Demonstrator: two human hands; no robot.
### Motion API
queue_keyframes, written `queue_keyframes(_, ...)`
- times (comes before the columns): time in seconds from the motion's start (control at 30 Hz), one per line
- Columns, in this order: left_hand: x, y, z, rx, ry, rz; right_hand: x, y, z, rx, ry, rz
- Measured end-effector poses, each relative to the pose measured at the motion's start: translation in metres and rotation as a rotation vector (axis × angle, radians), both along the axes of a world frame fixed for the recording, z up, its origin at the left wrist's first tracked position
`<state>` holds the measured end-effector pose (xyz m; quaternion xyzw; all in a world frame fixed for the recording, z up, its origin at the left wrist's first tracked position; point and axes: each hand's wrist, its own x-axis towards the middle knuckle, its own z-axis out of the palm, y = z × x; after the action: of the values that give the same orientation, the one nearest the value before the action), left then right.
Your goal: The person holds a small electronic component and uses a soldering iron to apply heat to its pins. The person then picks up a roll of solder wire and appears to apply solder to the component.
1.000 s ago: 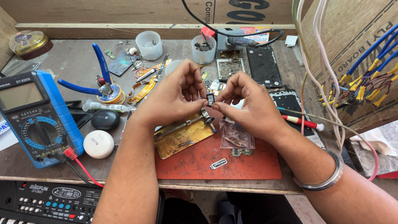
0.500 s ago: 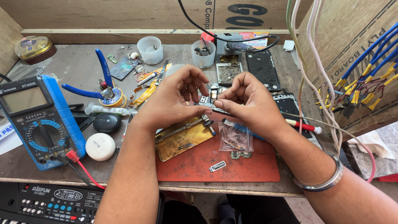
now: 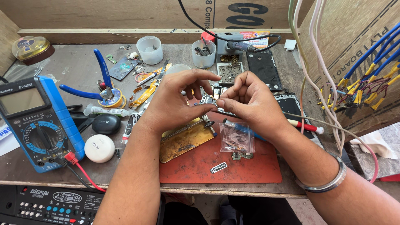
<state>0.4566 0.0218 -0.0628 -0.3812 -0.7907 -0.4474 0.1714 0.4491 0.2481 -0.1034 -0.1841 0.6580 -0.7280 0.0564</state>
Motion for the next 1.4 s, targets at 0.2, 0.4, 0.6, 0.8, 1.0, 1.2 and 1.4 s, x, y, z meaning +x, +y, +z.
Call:
queue_keyframes(0.2,-0.002,-0.001,0.001,0.008,-0.052,-0.023,-0.001,-0.002,0.002,-0.072,0.009,0.053)
queue_keyframes(0.4,-0.006,-0.002,-0.002,0.025,-0.117,-0.05,0.0,-0.001,0.005,-0.084,-0.013,0.047)
queue_keyframes(0.6,-0.01,0.0,-0.003,0.039,-0.143,-0.065,-0.003,0.001,0.005,-0.124,-0.005,0.077)
queue_keyframes(0.8,-0.01,-0.001,-0.003,0.046,-0.137,-0.081,-0.002,0.0,0.005,-0.119,-0.006,0.073)
queue_keyframes(1.0,-0.01,-0.001,-0.003,0.049,-0.139,-0.083,-0.001,-0.001,0.009,-0.108,-0.021,0.061)
queue_keyframes(1.2,-0.009,-0.002,-0.009,0.17,-0.254,-0.161,-0.002,0.001,0.002,-0.125,0.045,0.056)
queue_keyframes(1.4,-0.011,-0.001,-0.017,0.24,-0.36,-0.154,-0.005,0.0,-0.005,-0.19,0.038,0.101)
